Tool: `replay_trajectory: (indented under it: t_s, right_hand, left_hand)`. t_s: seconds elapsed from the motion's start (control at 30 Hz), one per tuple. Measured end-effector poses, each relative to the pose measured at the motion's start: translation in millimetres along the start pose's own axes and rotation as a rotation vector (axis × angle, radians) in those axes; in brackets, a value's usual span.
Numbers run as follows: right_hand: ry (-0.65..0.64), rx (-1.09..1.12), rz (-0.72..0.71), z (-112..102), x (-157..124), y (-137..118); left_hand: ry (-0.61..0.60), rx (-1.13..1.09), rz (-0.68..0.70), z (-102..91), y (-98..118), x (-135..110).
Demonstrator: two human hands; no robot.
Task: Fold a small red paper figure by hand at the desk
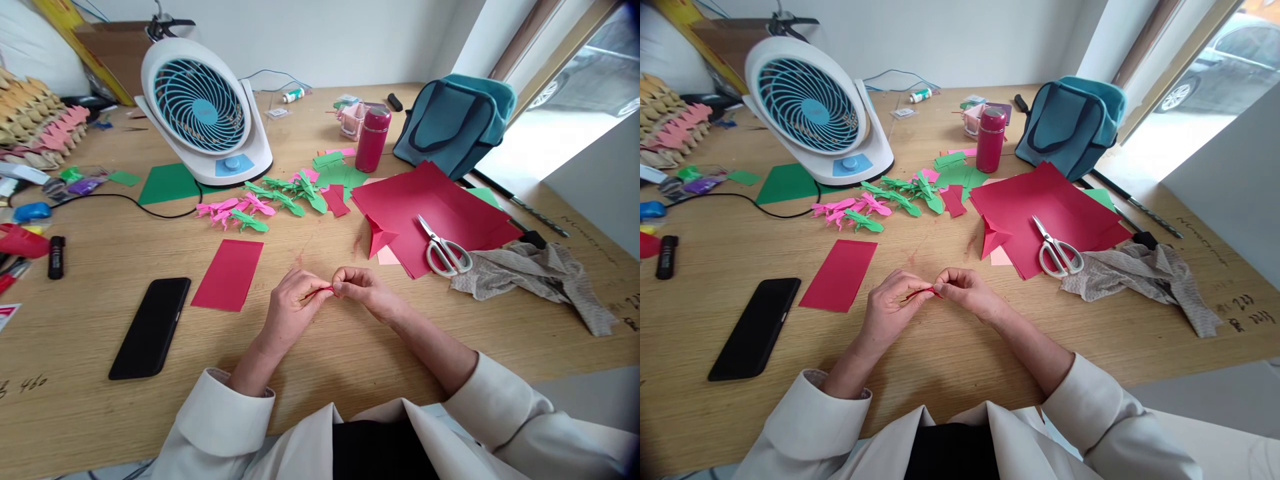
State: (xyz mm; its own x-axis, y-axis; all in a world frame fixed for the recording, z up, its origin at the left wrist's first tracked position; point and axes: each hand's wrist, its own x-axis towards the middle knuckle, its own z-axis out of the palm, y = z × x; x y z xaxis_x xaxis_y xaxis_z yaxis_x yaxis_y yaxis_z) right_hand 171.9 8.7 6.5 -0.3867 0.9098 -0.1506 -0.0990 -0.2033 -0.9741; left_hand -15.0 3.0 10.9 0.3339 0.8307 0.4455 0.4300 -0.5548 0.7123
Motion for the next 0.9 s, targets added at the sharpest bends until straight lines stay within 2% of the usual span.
replay_trajectory:
  t_s: [0.5,0.73,0.9]
  right_hand:
    - [0.021,0.037,0.051,-2.2,0.0,2.6]
    - [-0.01,0.214,0.162,-5.9,1.4,1.2]
    - [-0.001,0.247,0.226,-7.3,2.5,-0.7]
  left_hand:
    - [0.016,-0.075,-0.026,0.8,2.2,2.1]
    - [0.019,-0.099,-0.003,0.4,-0.7,1.3]
    - [0.005,-0.088,-0.003,0.0,-1.6,1.8]
